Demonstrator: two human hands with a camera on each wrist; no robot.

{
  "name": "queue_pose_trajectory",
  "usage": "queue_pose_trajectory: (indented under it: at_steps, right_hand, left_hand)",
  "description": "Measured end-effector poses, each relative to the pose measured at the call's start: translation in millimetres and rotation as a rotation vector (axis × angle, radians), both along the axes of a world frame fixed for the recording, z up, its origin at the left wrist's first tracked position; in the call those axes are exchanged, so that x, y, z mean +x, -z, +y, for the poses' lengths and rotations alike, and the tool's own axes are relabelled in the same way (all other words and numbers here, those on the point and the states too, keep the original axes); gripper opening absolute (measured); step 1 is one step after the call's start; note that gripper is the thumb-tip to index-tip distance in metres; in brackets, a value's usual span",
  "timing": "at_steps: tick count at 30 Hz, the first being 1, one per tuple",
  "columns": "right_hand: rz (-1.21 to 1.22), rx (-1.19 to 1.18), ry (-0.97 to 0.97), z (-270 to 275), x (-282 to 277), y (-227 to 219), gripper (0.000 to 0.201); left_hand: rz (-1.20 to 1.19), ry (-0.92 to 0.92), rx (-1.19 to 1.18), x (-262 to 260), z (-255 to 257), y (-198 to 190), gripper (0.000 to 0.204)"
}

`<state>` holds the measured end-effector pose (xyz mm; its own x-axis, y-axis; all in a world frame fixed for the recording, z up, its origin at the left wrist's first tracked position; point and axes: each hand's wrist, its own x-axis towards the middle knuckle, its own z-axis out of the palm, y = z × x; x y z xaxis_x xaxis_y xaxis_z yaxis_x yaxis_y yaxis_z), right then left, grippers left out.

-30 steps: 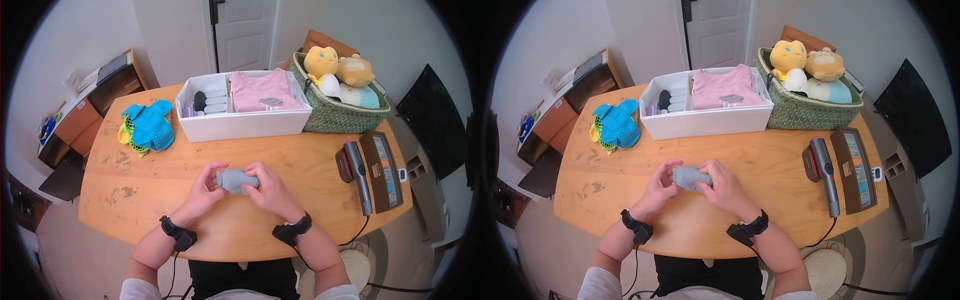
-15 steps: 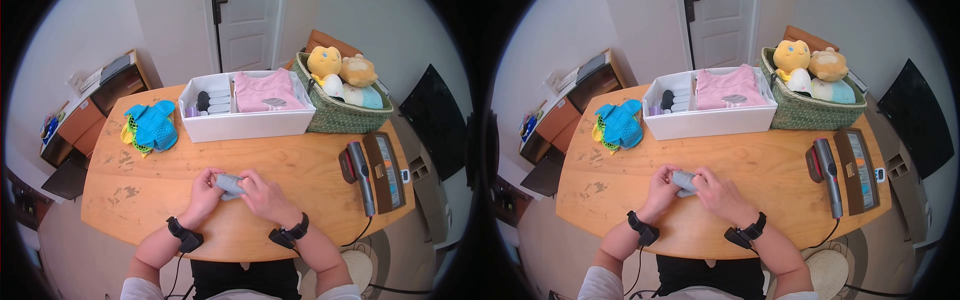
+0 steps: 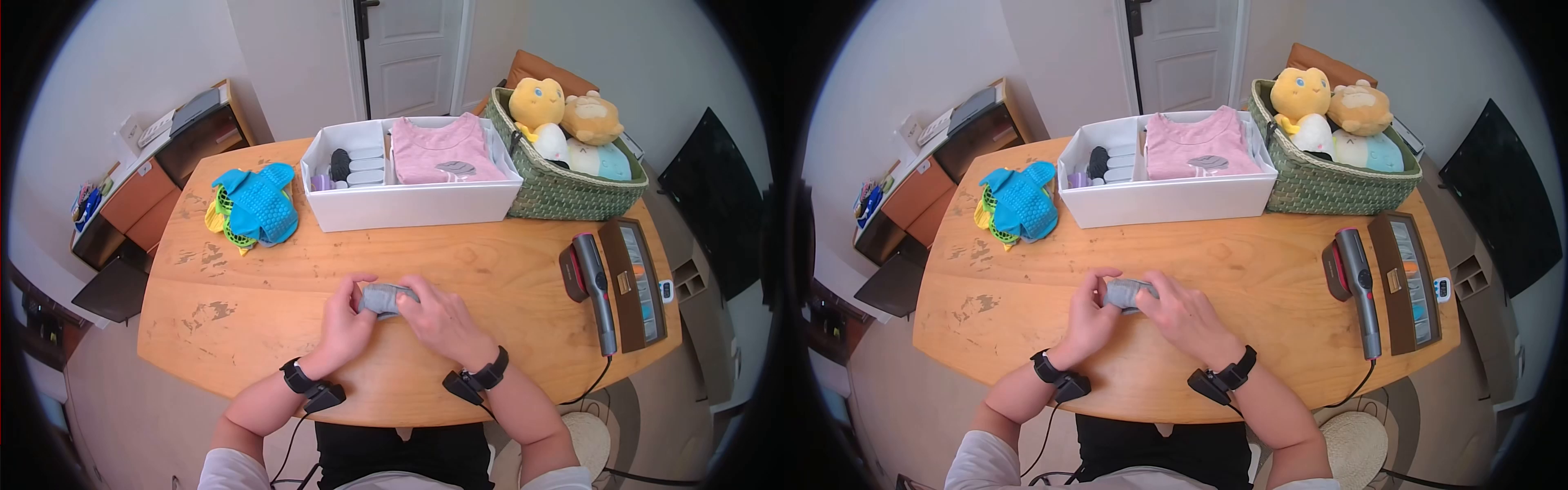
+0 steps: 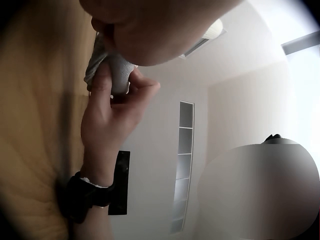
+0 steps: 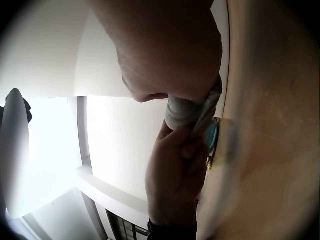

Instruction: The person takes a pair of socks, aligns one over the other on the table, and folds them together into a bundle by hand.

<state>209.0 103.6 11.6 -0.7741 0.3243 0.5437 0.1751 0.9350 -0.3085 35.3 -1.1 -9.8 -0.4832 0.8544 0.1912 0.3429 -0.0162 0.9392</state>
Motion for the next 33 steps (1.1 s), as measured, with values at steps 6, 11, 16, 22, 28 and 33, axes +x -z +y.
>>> queue_pose_trajectory:
  at_steps: [6, 11, 16, 22, 28, 33]
  right_hand:
    - [0.006, -0.023, -0.042, 3.1, 1.5, 4.1, 0.017]
    - [0.022, -0.040, -0.043, 2.1, 4.9, -7.0, 0.019]
    - [0.053, -0.046, -0.062, 2.2, 8.8, -7.8, 0.021]
    - [0.074, -0.082, -0.077, 4.6, 9.4, -2.3, 0.016]
    - [0.057, -0.070, -0.109, 5.9, 14.2, -3.4, 0.016]
    - [0.040, -0.018, -0.012, 4.5, 14.5, 3.6, 0.016]
  left_hand:
    - [-0.979, 0.061, -0.138, -20.3, 2.5, -17.0, 0.046]
    - [-1.060, 0.068, -0.047, -15.1, 2.4, -13.8, 0.043]
    - [-0.573, 0.062, 0.075, -10.9, -3.6, -12.4, 0.038]
    - [-0.919, 0.236, 0.085, -21.2, 0.9, -17.1, 0.052]
    - [-0.031, 0.415, 0.065, -28.7, -13.4, -14.3, 0.056]
    - [-0.058, 0.371, 0.015, -16.2, -10.8, -30.8, 0.054]
